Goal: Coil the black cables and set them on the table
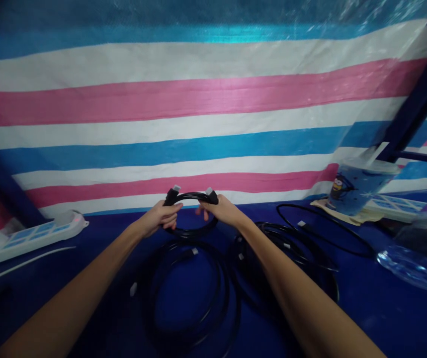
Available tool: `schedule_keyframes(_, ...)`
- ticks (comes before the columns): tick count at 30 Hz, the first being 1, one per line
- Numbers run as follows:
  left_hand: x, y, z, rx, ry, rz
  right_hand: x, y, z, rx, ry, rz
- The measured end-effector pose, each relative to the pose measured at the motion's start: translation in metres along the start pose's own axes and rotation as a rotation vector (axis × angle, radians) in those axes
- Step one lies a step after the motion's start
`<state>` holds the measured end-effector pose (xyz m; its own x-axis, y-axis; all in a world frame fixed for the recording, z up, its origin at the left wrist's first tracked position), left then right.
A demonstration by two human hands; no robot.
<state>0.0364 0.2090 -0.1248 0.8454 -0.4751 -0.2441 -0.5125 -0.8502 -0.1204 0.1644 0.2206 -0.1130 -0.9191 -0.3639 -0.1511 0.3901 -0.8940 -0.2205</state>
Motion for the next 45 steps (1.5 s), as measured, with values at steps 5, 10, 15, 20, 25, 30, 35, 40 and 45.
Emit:
schedule_keyframes(5,0.002,0.004,0.006,-0.015,0.022,0.008,0.012,0.003,-0.007,0.046,-0.149,0.056)
schedule_keyframes(10,-0.019,0.0,0.016,0.025,-0.016,-0.273,0.013,-0.001,-0.005,0.008,-0.06,-0.096)
schedule_keyframes(15,-0.042,0.002,0.021,0.035,-0.127,-0.501,0.006,-0.003,0.003,-0.057,0.099,-0.172)
schedule_keyframes(20,-0.03,0.001,0.025,0.038,-0.093,-0.336,-0.007,-0.005,-0.013,-0.002,0.132,-0.134)
schedule_keyframes(25,-0.017,-0.005,0.027,0.054,0.036,-0.317,-0.013,-0.005,-0.023,-0.01,0.06,-0.207)
schedule_keyframes(30,-0.029,-0.004,0.024,0.073,0.061,-0.493,-0.008,-0.003,-0.009,-0.072,0.063,-0.317)
schedule_keyframes(35,-0.023,-0.004,0.02,0.046,0.072,-0.328,-0.003,-0.001,0.0,-0.093,0.095,-0.267)
schedule_keyframes(40,-0.002,-0.005,0.018,0.013,0.222,-0.077,-0.009,-0.001,-0.009,-0.06,0.073,-0.289)
schedule_keyframes(45,-0.002,-0.008,0.021,0.014,0.332,-0.086,-0.014,-0.001,-0.014,-0.03,0.048,-0.342)
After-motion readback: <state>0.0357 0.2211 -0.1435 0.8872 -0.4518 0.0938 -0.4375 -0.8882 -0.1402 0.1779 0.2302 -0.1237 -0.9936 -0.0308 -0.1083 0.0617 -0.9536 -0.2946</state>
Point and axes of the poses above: each hand's wrist, its own y-axis away from the middle knuckle, its own x-axis out of the palm, z = x × y, the point moved 9 cm from there along -y, towards the middle knuckle, and after that the axes turned 11 degrees about -y, right-handed, at the moved point
